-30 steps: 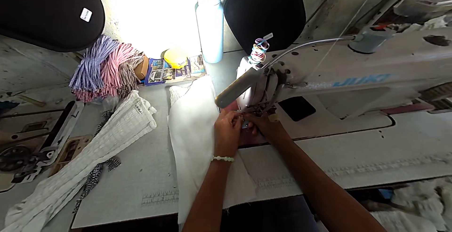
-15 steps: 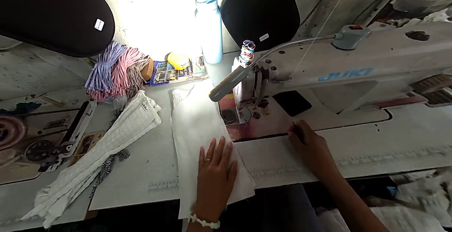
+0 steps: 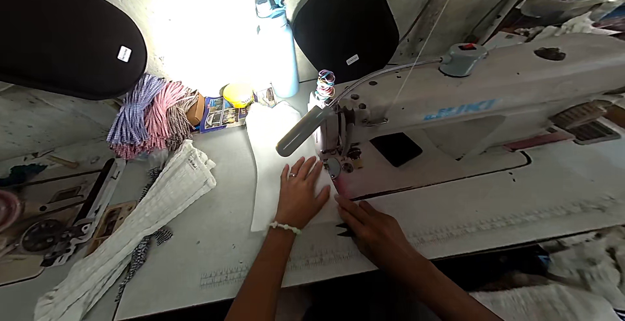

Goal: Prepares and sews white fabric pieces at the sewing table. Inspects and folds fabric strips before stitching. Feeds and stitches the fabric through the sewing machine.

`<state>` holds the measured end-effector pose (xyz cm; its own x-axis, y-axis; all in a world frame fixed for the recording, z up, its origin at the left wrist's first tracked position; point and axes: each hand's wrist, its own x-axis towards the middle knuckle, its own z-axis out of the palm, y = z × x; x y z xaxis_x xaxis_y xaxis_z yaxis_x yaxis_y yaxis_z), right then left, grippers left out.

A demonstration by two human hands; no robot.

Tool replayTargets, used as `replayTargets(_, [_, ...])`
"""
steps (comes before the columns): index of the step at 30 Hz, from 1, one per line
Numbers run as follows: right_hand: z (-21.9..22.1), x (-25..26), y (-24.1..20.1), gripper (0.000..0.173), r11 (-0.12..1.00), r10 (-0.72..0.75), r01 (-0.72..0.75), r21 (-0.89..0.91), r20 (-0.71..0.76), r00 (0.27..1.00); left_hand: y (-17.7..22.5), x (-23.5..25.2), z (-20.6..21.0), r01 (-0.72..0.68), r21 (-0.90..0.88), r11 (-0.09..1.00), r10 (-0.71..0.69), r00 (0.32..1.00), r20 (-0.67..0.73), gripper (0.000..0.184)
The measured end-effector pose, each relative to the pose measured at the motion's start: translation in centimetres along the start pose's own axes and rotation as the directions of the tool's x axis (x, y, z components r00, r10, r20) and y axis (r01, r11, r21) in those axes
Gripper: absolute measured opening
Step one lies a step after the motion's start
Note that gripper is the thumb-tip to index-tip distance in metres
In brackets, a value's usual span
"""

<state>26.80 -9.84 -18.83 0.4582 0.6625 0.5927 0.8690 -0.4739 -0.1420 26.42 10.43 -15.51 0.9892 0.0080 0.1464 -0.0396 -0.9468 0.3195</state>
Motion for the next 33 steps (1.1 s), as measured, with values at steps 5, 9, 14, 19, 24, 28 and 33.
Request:
replayTargets(5, [0.7,0.8,0.3,0.017,0.999,0.034,-0.034,-0.001,-0.019,0.999,-0.5,2.0,-0.6,-0.010,-0.039,0.999,0.012,0.998,0.069,0.054])
replayTargets(9, [0.9,1.6,0.3,0.022,0.995,0.100,-0.100,0.017,-0.007,0.995,-0.9,3.5,-1.0,0.011,-0.046,0.999,-0.004,0.987,0.158,0.053])
replayTargets(14, [0.9,1.8,0.2,0.020,0.994,0.109,-0.108,0.030,-0.012,0.994,-0.9,3.6,-1.0,0.015,-0.026,1.000,-0.010,0.985,0.170,0.055])
replayTargets(19, [0.7,0.8,0.2,0.027,0.999,0.037,-0.036,0.037,-0.018,0.999,-1.0,2.7,-0.9,-0.001,-0.037,0.999,0.006,0.989,0.145,0.056])
replayTargets(24, [0.5,0.2,-0.3,0.033,0.999,0.029,-0.030,-0.021,-0.011,1.000,1.4,1.3,-1.0,0.093,0.077,0.993,-0.100,0.991,0.091,0.058])
replayTargets(28, [0.0,-0.1,-0.1,0.034,0.996,0.083,-0.083,0.042,0.004,0.997,2.9,-2.5,1.5,0.045,0.059,0.997,-0.033,0.980,-0.199,0.047])
replayTargets(33, [-0.2,0.0,-0.5,0.035,0.995,0.100,-0.100,-0.016,0.033,0.994,1.7,-3.4,2.0,-0.025,-0.027,0.999,0.019,0.978,-0.208,0.044])
